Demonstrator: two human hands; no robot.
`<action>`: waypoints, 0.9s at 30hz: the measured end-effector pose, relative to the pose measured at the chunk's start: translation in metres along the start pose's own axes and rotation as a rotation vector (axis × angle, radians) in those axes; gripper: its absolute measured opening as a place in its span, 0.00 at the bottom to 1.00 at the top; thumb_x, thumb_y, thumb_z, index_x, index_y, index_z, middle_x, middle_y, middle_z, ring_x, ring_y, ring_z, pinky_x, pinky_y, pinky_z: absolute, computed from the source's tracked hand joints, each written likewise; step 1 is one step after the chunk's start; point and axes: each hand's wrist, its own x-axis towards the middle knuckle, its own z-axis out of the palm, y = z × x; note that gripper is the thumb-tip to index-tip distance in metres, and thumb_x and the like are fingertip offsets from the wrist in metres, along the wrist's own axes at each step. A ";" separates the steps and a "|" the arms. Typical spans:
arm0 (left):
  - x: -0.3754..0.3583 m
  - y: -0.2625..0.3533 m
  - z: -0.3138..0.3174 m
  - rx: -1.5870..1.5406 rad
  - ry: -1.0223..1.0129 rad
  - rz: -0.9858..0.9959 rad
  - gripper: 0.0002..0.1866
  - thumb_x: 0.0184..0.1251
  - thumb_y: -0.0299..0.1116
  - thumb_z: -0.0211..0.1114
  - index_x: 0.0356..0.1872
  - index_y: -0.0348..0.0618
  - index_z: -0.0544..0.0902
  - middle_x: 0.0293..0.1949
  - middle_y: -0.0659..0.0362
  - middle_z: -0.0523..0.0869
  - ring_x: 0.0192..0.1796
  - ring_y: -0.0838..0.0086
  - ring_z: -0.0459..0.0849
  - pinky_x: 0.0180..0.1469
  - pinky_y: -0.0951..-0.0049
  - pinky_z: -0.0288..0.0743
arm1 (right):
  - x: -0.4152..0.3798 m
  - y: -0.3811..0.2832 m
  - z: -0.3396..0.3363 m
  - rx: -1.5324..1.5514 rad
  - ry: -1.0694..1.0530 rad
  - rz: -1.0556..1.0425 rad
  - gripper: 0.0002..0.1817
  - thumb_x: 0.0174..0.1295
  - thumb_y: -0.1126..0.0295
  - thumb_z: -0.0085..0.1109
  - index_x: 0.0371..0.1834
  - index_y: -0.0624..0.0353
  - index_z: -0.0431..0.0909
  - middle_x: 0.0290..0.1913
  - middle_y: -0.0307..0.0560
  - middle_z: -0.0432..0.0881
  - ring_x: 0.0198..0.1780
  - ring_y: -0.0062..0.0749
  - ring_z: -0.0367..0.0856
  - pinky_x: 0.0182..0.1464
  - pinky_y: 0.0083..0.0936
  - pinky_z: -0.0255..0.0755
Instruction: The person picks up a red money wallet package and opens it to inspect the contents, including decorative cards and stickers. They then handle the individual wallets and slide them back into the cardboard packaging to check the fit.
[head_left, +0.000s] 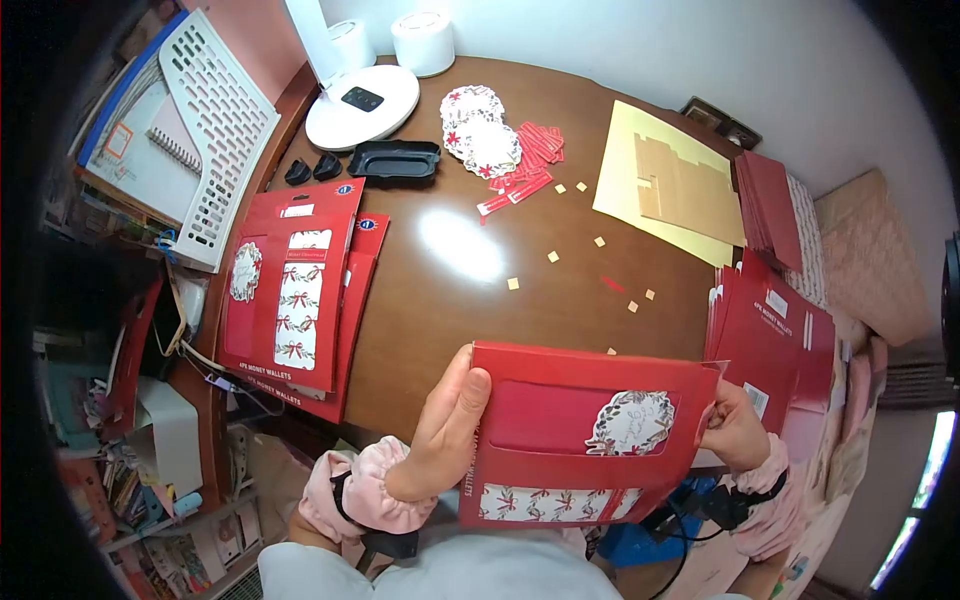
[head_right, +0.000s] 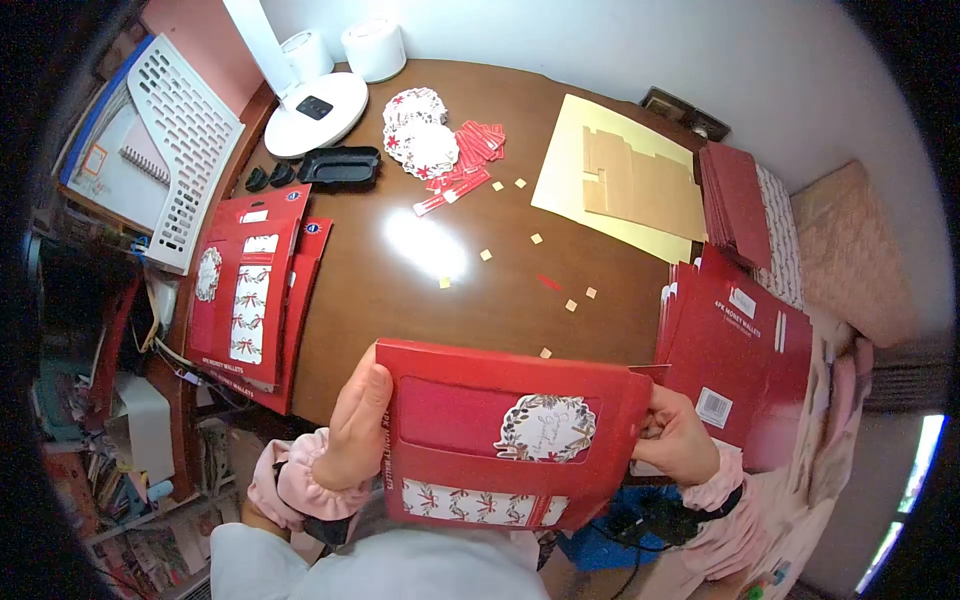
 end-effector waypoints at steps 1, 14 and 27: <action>0.000 0.001 -0.001 0.042 -0.024 0.020 0.28 0.78 0.51 0.40 0.59 0.33 0.68 0.52 0.55 0.77 0.53 0.75 0.74 0.59 0.75 0.65 | 0.001 0.003 -0.003 0.004 -0.001 -0.002 0.19 0.55 0.84 0.63 0.53 0.67 0.77 0.49 0.43 0.83 0.50 0.23 0.80 0.53 0.23 0.74; -0.007 0.002 0.001 0.078 -0.109 0.098 0.26 0.79 0.48 0.41 0.59 0.32 0.66 0.51 0.57 0.76 0.52 0.79 0.72 0.56 0.78 0.66 | -0.001 0.024 -0.020 -0.091 -0.008 -0.017 0.13 0.55 0.85 0.61 0.45 0.65 0.83 0.38 0.37 0.85 0.36 0.17 0.79 0.36 0.19 0.74; -0.005 0.000 0.003 0.085 -0.118 0.120 0.24 0.79 0.46 0.38 0.58 0.33 0.65 0.48 0.58 0.75 0.48 0.80 0.72 0.53 0.80 0.66 | 0.001 0.026 -0.011 -0.101 -0.091 -0.076 0.15 0.57 0.85 0.60 0.48 0.66 0.82 0.50 0.42 0.84 0.52 0.24 0.78 0.56 0.25 0.71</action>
